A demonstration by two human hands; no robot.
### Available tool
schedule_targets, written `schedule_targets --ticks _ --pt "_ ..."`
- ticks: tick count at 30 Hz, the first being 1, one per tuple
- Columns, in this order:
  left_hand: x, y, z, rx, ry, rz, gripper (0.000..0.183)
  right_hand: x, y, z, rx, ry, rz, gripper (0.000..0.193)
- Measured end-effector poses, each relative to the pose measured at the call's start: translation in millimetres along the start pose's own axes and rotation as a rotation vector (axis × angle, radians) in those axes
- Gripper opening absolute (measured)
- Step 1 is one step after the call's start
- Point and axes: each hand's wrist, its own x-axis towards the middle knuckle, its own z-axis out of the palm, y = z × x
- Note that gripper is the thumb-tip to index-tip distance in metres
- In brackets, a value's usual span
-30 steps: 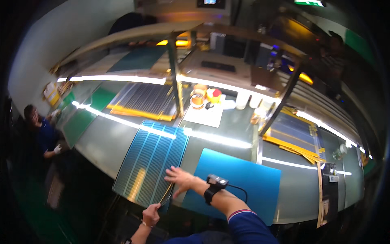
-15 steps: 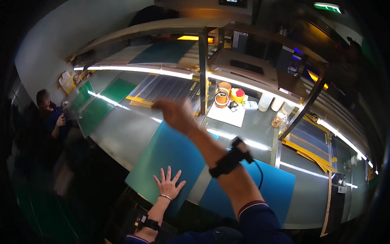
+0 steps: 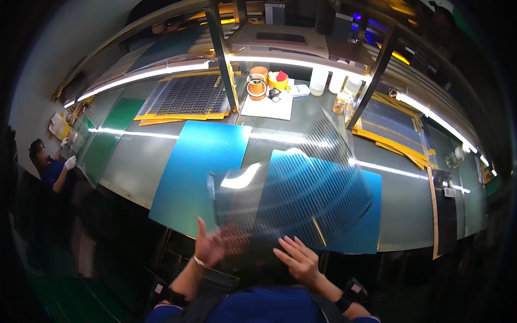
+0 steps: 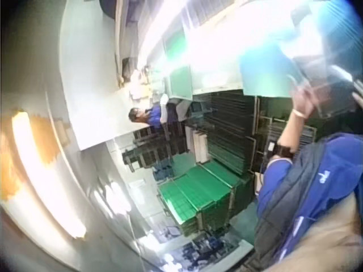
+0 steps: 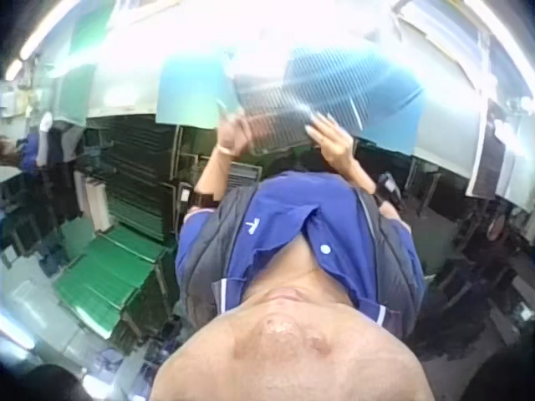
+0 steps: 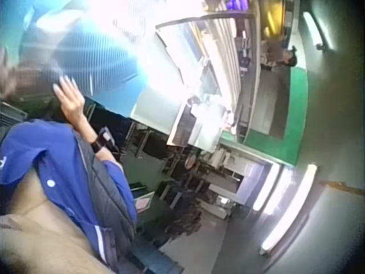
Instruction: Inspecting patterned blue and silver sheets and sorting them into racks.
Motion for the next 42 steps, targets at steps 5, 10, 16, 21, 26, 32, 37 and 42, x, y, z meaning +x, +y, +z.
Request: schedule_targets --ticks 5,10,16,21,26,32,37,42 --pt "-23 -48 -37 0.487 0.279 -0.404 0.035 -96 -4 0 -0.027 -0.405 0.279 0.053" --pt "-26 -14 -37 0.725 0.136 -0.453 0.034 -195 48 -43 -0.156 0.524 1.485 0.065" --pt "42 -7 -17 1.047 0.006 -0.016 0.076 -174 81 -119 0.695 0.329 1.668 0.011" --pt "111 -6 -8 1.651 -0.062 0.406 0.048 -141 125 -132 0.581 0.533 1.374 0.022" --pt "105 -11 -11 1.785 -0.12 0.484 0.033 -145 134 -136 0.459 0.51 1.414 0.023" --pt "99 -18 -24 1.916 -0.214 0.361 0.063 -170 145 -136 0.299 0.458 1.275 0.017" --pt "99 -18 -30 1.892 -0.23 0.316 0.066 -175 148 -135 0.303 0.47 1.277 0.019" --pt "96 -18 -31 1.888 -0.247 0.29 0.067 -178 145 -132 0.299 0.482 1.284 0.02"
